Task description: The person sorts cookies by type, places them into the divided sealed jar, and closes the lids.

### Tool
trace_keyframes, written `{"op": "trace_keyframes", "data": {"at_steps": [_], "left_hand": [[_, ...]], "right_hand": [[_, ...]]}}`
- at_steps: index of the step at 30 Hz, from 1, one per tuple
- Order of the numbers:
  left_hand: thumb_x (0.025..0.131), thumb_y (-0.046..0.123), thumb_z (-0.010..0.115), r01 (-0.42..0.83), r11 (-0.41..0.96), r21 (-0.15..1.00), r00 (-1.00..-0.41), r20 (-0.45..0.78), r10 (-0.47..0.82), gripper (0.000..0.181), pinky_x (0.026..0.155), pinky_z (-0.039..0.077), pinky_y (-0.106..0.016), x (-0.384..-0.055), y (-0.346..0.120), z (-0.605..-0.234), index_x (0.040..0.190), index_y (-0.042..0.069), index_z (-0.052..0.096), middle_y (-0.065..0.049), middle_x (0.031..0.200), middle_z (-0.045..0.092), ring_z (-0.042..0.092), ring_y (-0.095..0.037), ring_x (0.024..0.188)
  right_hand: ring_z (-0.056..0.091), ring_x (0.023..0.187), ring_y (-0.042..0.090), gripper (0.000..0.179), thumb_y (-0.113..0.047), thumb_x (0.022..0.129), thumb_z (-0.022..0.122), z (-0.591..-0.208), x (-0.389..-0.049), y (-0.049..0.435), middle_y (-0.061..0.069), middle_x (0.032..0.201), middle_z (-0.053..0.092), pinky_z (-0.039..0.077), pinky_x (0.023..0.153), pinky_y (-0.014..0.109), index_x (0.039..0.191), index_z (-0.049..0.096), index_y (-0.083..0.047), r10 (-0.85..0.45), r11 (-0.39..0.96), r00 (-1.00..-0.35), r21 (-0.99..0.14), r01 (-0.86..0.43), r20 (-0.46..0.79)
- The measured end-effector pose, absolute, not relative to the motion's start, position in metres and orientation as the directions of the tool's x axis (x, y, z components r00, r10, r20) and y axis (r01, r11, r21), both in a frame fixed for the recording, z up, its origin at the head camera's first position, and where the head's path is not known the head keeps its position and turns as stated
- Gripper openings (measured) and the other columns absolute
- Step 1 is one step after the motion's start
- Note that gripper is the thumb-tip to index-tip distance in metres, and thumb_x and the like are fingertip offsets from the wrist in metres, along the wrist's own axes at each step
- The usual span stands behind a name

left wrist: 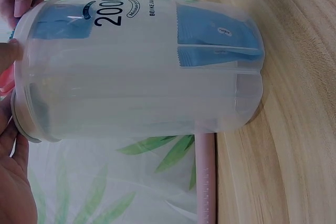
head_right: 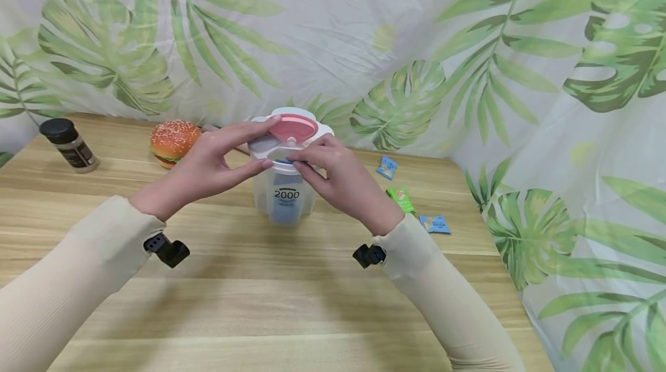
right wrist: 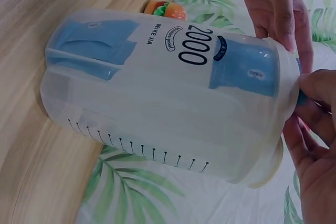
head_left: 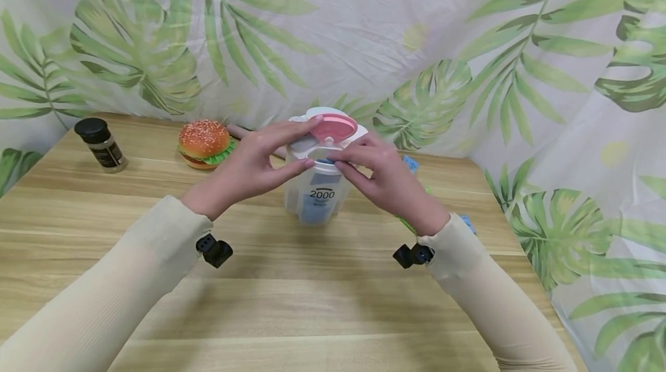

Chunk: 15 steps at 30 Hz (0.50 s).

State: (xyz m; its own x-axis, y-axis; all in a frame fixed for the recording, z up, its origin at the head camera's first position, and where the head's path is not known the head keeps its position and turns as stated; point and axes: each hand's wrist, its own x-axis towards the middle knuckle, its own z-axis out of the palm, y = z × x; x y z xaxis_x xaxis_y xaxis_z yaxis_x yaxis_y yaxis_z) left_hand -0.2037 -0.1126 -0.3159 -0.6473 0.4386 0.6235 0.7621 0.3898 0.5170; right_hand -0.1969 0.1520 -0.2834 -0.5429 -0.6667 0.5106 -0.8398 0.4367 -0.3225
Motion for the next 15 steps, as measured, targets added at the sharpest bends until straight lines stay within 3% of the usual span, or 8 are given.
{"op": "trace_keyframes", "data": {"at_steps": [7, 15], "left_hand": [[0.093, 0.013, 0.081, 0.760, 0.398, 0.513, -0.649, 0.624, 0.436, 0.068, 0.117, 0.038, -0.057, -0.2042, -0.1125, -0.3164, 0.154, 0.015, 0.054, -0.009, 0.147, 0.065, 0.061, -0.027, 0.137], [0.092, 0.013, 0.081, 0.770, 0.400, 0.498, -0.638, 0.633, 0.439, 0.068, 0.110, 0.047, -0.048, -0.2040, -0.1124, -0.3157, 0.155, 0.015, 0.053, -0.008, 0.147, 0.066, 0.061, -0.025, 0.134]], "right_hand": [[0.062, 0.104, 0.020, 0.021, -0.008, 0.099, 0.071, -0.2856, -0.1941, 0.1526, 0.008, 0.107, 0.074, 0.056, 0.083, 0.030, 0.119, 0.079, -0.006, -0.673, 0.466, -0.559, -0.308, -0.829, 0.485], [0.063, 0.110, 0.022, 0.019, -0.007, 0.099, 0.071, -0.2874, -0.1928, 0.1523, 0.009, 0.111, 0.076, 0.058, 0.090, 0.034, 0.116, 0.079, -0.004, -0.674, 0.466, -0.560, -0.311, -0.828, 0.482]]}}
